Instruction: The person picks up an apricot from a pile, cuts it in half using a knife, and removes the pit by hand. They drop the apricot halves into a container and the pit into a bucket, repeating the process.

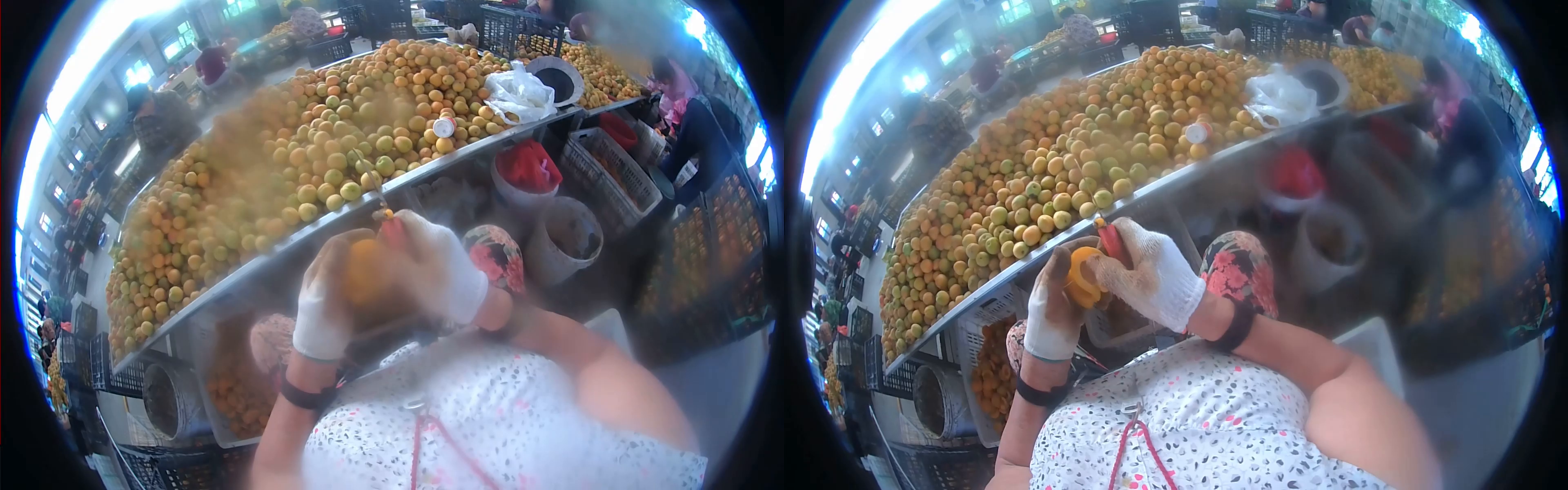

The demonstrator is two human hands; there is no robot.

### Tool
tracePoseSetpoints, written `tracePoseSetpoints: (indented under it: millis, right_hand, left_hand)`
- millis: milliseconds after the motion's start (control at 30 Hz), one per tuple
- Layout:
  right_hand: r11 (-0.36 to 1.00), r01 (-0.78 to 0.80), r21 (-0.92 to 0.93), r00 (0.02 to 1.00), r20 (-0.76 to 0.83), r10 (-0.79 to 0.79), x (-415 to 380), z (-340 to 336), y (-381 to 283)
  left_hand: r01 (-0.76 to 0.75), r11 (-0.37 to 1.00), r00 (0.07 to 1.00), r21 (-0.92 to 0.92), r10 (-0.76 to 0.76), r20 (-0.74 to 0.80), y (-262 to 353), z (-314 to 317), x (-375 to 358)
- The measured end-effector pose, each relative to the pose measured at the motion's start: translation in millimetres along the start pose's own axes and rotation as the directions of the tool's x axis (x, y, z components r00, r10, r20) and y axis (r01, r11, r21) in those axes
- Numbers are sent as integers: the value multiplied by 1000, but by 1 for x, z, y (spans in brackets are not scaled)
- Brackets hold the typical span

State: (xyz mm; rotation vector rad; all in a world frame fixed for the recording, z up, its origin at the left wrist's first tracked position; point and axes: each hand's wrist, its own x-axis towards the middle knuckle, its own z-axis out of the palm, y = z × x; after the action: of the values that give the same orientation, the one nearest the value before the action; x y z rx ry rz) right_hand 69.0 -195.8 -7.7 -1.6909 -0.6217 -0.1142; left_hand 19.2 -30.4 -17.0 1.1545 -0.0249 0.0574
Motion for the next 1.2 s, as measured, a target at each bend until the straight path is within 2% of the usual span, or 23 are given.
tracePoseSetpoints:
  millis: [100,167,267,333,433,500,567,633,667,733,833,900,933,967,1033,1100,1133,1167,1200]
  right_hand:
    - [1000,-11,-4,1000,16,11,0,-2,2]
    - [995,-69,74,997,31,66,1,-3,4]
    - [973,-124,193,992,51,116,2,-2,9]
    - [952,-164,257,986,66,152,3,1,10]
    - [933,-178,313,984,88,158,5,3,13]
    - [828,-210,520,977,143,157,6,7,17]
    - [866,-157,475,986,121,113,3,5,10]
    - [895,-104,434,992,105,64,3,8,9]
    - [894,-110,434,992,103,72,3,11,11]
    - [896,-118,429,991,101,83,4,12,15]
    - [843,-151,517,988,99,116,11,17,28]
    - [960,-105,260,994,19,104,18,13,33]
    - [961,-101,259,995,19,99,21,13,38]
    - [974,-75,212,997,-6,79,23,12,43]
    - [985,-63,160,997,-24,67,27,10,42]
    - [991,135,-20,985,-101,-137,33,4,40]
    - [978,206,13,970,-133,-203,36,1,46]
    - [980,197,13,972,-134,-194,38,-2,46]
    - [970,156,188,980,-156,-127,41,-6,42]
  left_hand:
    - [30,998,999,-52,-29,18,4,1,-2]
    - [20,1000,999,8,-21,33,3,-5,-2]
    - [86,989,995,117,-90,36,5,-5,-2]
    - [47,971,997,236,-59,44,3,-5,0]
    - [21,963,1000,267,-22,0,0,-4,3]
    - [30,970,999,241,-33,7,-4,-11,5]
    - [38,976,999,216,-42,15,-6,-10,6]
    - [93,996,994,-1,-93,-49,-3,2,6]
    - [98,995,994,0,-98,-53,-6,-2,7]
    - [147,977,985,-152,-159,-67,-14,-8,11]
    - [211,958,965,-192,-236,-115,-18,-8,19]
    - [193,971,978,-140,-202,-59,-23,-16,26]
    - [183,979,983,-93,-185,-5,-24,-18,29]
    - [183,978,983,-96,-184,-5,-25,-18,30]
    - [103,994,995,37,-103,-9,-17,-6,29]
    - [114,993,993,-20,-114,12,-13,-15,33]
    - [103,994,995,-38,-103,7,-13,-20,35]
    - [89,995,996,-52,-89,0,-13,-25,36]
    - [81,994,997,-79,-80,23,-12,-29,35]
